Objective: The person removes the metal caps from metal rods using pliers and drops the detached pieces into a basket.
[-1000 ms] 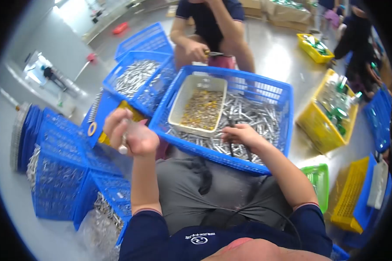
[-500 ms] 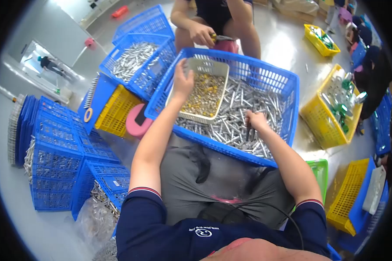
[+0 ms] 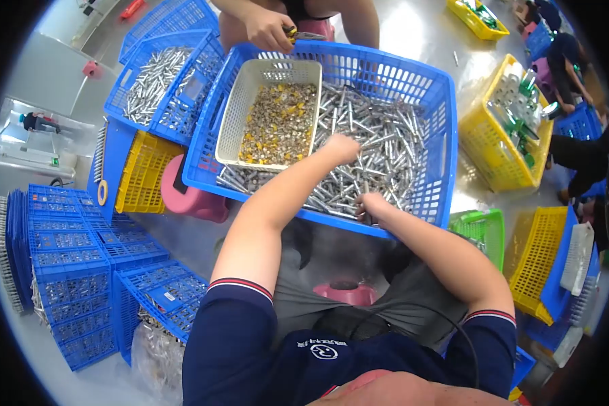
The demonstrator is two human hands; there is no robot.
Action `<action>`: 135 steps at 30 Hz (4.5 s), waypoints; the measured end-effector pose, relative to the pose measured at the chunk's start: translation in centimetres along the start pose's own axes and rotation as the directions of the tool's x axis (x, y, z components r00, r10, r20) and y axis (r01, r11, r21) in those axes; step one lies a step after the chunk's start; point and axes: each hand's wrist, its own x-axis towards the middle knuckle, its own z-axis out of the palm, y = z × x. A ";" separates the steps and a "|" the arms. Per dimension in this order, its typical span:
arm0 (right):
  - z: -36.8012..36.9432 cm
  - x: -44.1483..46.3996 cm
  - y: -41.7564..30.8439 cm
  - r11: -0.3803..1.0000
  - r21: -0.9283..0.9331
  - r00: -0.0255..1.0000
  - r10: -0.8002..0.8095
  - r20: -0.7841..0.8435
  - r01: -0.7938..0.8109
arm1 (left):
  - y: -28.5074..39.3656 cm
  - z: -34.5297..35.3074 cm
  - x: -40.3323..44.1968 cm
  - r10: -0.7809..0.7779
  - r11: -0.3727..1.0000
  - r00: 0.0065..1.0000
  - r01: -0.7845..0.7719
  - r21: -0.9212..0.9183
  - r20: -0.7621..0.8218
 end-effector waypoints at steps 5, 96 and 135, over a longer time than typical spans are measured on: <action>-1.5 -2.2 -0.2 0.992 0.119 0.999 0.027 0.017 -0.029 | -1.8 9.1 0.8 -0.093 0.993 0.986 0.083 0.082 0.137; -3.3 -14.0 -9.9 0.789 0.102 0.696 -0.588 0.412 0.606 | 5.4 -9.9 -16.9 -0.511 0.314 0.552 -0.593 -0.741 -0.658; -0.8 -19.2 -8.2 0.846 0.530 0.706 -0.410 0.577 0.058 | 6.6 -11.7 -18.6 -0.533 0.734 0.291 -0.308 -0.606 -0.794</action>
